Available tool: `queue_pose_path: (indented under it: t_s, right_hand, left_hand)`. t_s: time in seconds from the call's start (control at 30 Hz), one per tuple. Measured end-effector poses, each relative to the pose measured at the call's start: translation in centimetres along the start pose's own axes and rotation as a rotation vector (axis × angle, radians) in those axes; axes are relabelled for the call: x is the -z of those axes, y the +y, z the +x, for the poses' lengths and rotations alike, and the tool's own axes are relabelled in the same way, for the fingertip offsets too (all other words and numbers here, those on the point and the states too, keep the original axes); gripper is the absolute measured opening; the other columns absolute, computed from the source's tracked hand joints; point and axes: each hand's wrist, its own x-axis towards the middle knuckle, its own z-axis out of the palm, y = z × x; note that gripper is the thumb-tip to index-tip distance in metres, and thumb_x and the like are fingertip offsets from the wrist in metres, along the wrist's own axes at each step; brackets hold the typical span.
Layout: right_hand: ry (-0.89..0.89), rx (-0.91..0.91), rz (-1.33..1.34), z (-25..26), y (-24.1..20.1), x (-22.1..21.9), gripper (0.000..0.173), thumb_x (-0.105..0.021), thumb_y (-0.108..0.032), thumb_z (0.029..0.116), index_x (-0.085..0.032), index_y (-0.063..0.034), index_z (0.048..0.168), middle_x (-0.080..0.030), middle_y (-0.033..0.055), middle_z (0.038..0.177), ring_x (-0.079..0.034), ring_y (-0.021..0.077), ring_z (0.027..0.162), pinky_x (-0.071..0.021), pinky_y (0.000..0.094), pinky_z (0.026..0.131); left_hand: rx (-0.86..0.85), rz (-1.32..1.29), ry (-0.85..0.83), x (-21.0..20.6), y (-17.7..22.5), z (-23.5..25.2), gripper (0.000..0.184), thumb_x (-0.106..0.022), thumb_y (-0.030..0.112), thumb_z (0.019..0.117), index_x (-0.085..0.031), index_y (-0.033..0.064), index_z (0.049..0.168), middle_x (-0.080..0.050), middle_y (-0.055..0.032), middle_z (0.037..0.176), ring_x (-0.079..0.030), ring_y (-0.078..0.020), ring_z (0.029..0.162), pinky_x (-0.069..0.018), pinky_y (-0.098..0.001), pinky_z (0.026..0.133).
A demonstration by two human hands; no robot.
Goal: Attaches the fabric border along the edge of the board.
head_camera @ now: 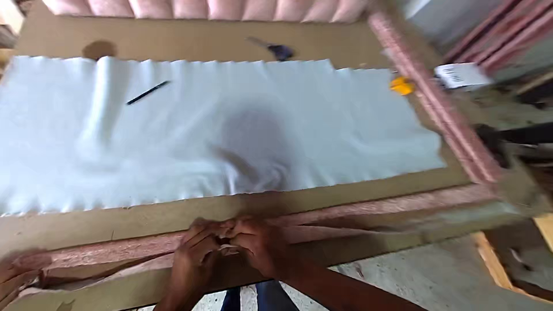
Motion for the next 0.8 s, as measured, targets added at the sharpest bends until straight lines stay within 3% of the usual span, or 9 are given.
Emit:
queue_pose_path:
  t_s: [0.23, 0.33, 0.37, 0.43, 0.53, 0.6, 0.67, 0.73, 0.8]
  right_hand:
    - [0.124, -0.124, 0.073, 0.5, 0.3, -1.5, 0.01, -0.068, -0.014, 0.098, -0.078, -0.0143, 0.096, -0.075, -0.0036, 0.113, -0.069, 0.0099, 0.114, -0.0594, 0.0308, 0.097]
    - [-0.047, -0.269, 0.127, 1.8, -0.7, 0.7, 0.011, -0.068, -0.017, 0.0965, -0.077, -0.0135, 0.091, -0.073, -0.0034, 0.116, -0.067, 0.0067, 0.113, -0.0574, 0.0283, 0.098]
    - [-0.152, -0.319, 0.107, 2.5, -1.3, 1.7, 0.01, -0.068, -0.017, 0.0949, -0.077, -0.0127, 0.092, -0.07, -0.0004, 0.12, -0.065, 0.0097, 0.115, -0.0554, 0.0299, 0.101]
    - [-0.361, -0.37, 0.018, 4.9, -2.0, 3.7, 0.013, -0.073, -0.019, 0.0907, -0.076, -0.0109, 0.1, -0.063, 0.0094, 0.127, -0.058, 0.0234, 0.123, -0.0489, 0.0421, 0.108]
    - [-0.585, -0.337, -0.142, 7.7, -1.8, 4.9, 0.031, -0.077, -0.024, 0.0886, -0.068, -0.0062, 0.112, -0.064, 0.0152, 0.118, -0.064, 0.0317, 0.111, -0.0534, 0.0511, 0.098]
    - [-0.655, -0.293, -0.215, 8.3, -1.8, 5.0, 0.029, -0.076, -0.024, 0.0891, -0.068, -0.0058, 0.109, -0.065, 0.0151, 0.113, -0.065, 0.032, 0.107, -0.0543, 0.0521, 0.094]
    - [-0.673, -0.265, -0.267, 7.8, -3.7, 5.7, 0.022, -0.068, -0.024, 0.0948, -0.069, -0.0066, 0.109, -0.067, 0.0146, 0.112, -0.065, 0.0325, 0.109, -0.0538, 0.0537, 0.095]
    - [-0.675, -0.291, -0.174, 6.6, -6.5, 6.9, 0.028, -0.059, -0.028, 0.099, -0.071, -0.0121, 0.119, -0.072, 0.0118, 0.112, -0.069, 0.0292, 0.105, -0.0551, 0.0543, 0.094]
    - [-0.781, -0.336, 0.036, 4.6, -8.4, 6.5, 0.045, -0.059, -0.024, 0.1001, -0.059, -0.0191, 0.145, -0.07, 0.0129, 0.124, -0.072, 0.0267, 0.094, -0.06, 0.0505, 0.085]
  left_hand:
    - [0.106, 0.002, 0.031, -0.1, 0.1, 0.7, 0.015, -0.074, 0.018, 0.0915, -0.072, 0.0137, 0.077, -0.077, 0.004, 0.112, -0.069, -0.0122, 0.115, -0.0563, -0.034, 0.103]
    - [0.229, 0.034, -0.103, 0.7, 1.8, 2.4, 0.015, -0.076, 0.018, 0.0873, -0.069, 0.0136, 0.074, -0.075, 0.006, 0.113, -0.066, -0.0114, 0.114, -0.0535, -0.0359, 0.102]
    - [0.27, 0.053, -0.161, 1.1, 2.7, 2.8, 0.014, -0.077, 0.017, 0.0861, -0.069, 0.0124, 0.075, -0.075, 0.0047, 0.114, -0.065, -0.0135, 0.116, -0.0518, -0.0381, 0.104]
    - [0.358, 0.127, -0.262, 1.8, 4.2, 4.2, 0.014, -0.079, 0.019, 0.0841, -0.07, 0.0098, 0.078, -0.072, 0.0006, 0.115, -0.061, -0.0194, 0.119, -0.0473, -0.0434, 0.109]
    - [0.509, 0.245, -0.353, 2.6, 5.9, 5.6, 0.023, -0.084, 0.026, 0.0808, -0.073, 0.007, 0.086, -0.069, -0.0067, 0.115, -0.059, -0.0273, 0.121, -0.0478, -0.0484, 0.108]
    - [0.589, 0.318, -0.394, 2.6, 6.2, 6.4, 0.031, -0.089, 0.032, 0.0754, -0.073, 0.0103, 0.089, -0.07, -0.0051, 0.112, -0.06, -0.0278, 0.118, -0.0504, -0.0514, 0.103]
    - [0.614, 0.345, -0.434, 2.5, 6.1, 6.6, 0.033, -0.09, 0.034, 0.0739, -0.073, 0.0115, 0.091, -0.071, -0.0043, 0.112, -0.061, -0.028, 0.117, -0.051, -0.053, 0.102]
    - [0.62, 0.342, -0.465, 3.0, 6.0, 7.2, 0.028, -0.085, 0.027, 0.0781, -0.073, 0.01, 0.097, -0.07, -0.0089, 0.115, -0.063, -0.0314, 0.117, -0.0516, -0.0573, 0.101]
    - [0.64, 0.344, -0.495, 3.3, 5.9, 7.3, 0.025, -0.082, 0.024, 0.0813, -0.072, 0.0096, 0.1, -0.07, -0.0121, 0.115, -0.064, -0.0336, 0.114, -0.0519, -0.0601, 0.098]
